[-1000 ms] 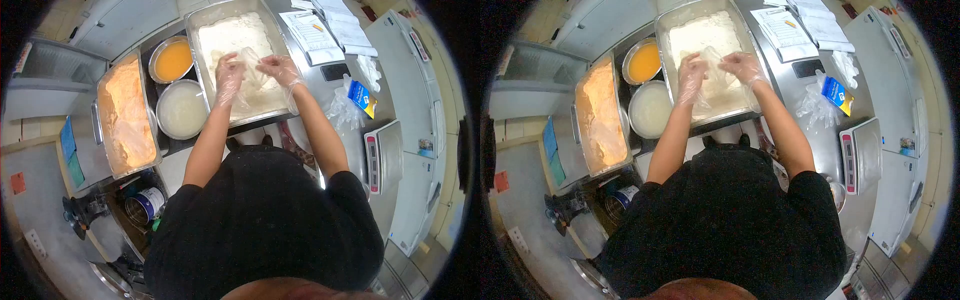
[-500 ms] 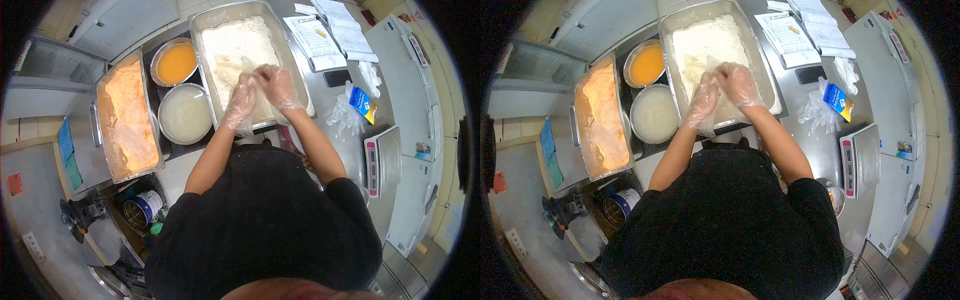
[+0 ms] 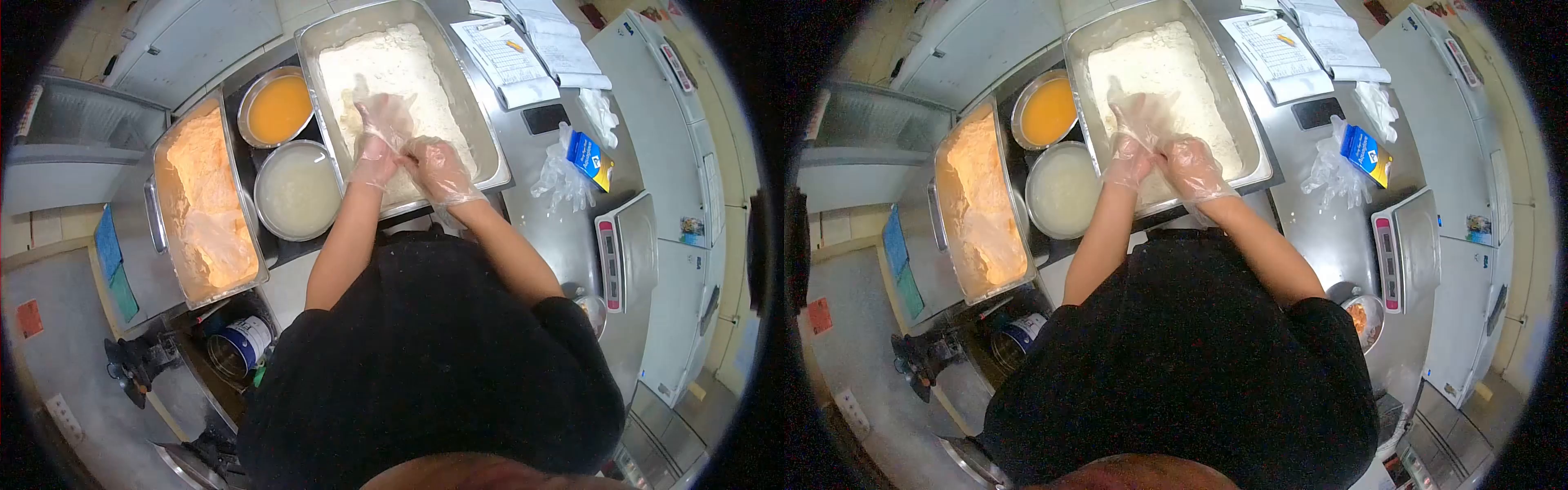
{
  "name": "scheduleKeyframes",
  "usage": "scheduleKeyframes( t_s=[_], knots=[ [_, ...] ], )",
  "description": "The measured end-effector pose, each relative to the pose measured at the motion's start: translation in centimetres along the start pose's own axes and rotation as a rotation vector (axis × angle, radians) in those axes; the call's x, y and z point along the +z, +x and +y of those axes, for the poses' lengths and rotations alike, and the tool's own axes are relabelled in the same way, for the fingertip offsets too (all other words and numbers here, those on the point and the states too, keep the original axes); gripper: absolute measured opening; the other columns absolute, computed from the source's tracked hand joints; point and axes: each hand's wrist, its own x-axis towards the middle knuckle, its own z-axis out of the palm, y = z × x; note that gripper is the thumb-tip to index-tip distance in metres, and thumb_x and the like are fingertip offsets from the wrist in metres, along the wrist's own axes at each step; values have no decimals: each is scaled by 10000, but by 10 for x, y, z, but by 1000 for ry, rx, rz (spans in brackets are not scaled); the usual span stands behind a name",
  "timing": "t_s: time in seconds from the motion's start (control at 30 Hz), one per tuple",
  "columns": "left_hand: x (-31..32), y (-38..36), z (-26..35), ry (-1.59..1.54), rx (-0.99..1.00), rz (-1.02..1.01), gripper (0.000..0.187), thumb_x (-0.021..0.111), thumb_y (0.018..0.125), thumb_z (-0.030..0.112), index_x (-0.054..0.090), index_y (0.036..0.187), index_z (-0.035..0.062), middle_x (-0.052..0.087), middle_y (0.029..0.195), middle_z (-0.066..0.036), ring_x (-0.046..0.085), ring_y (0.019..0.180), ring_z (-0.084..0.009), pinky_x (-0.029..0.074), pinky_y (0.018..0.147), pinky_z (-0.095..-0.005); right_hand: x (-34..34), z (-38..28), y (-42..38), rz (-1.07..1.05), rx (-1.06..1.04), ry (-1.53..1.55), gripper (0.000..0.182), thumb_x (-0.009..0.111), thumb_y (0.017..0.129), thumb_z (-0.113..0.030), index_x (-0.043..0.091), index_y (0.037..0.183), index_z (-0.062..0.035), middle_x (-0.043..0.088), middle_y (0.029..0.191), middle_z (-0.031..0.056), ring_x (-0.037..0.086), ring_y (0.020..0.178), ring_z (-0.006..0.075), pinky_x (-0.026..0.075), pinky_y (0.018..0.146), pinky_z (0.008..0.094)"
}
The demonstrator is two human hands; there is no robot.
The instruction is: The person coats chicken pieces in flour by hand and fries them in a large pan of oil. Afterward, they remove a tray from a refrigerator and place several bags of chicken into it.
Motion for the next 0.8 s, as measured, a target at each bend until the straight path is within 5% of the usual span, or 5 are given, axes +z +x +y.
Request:
scheduleKeyframes(
  t_s=[0.23,0.43,0.57,0.63,0.8],
  knots=[
    [8,31,3,210,-12,-270,1065,224,839,922,120,1641,228,105,1686,-188,133,1544,-344,179,1231,-531,-10,-16,-14,-104,8,136,199,699,897,-201,695,905,-3,662,815,203,644,831,412,495,756,492],
    [-22,84,11,219,216,-68,884,359,981,711,130,1635,163,207,1639,-260,225,1516,-378,264,1200,-541,-36,-27,-22,-357,-25,122,154,662,917,-130,714,1000,-10,714,907,205,690,824,379,539,781,452],
    [-22,90,28,443,414,105,882,669,917,504,255,1604,138,423,1526,-283,644,1185,-368,554,928,-504,-31,9,-3,-280,311,99,233,629,920,-47,718,1135,-63,747,977,178,735,875,257,577,875,380],
    [-21,81,45,1568,220,143,683,718,865,370,526,1459,94,653,1266,-257,678,1119,-349,554,920,-450,-13,62,9,-255,246,-110,260,639,925,-84,699,1178,-88,742,998,195,733,881,290,571,869,394],
    [-23,34,5,2212,223,-183,400,694,840,357,738,1136,91,730,1033,-180,699,1018,-336,552,890,-436,-6,84,23,-249,337,-316,274,652,938,-314,707,1132,-129,745,979,166,713,910,352,548,885,433]
  ],
)
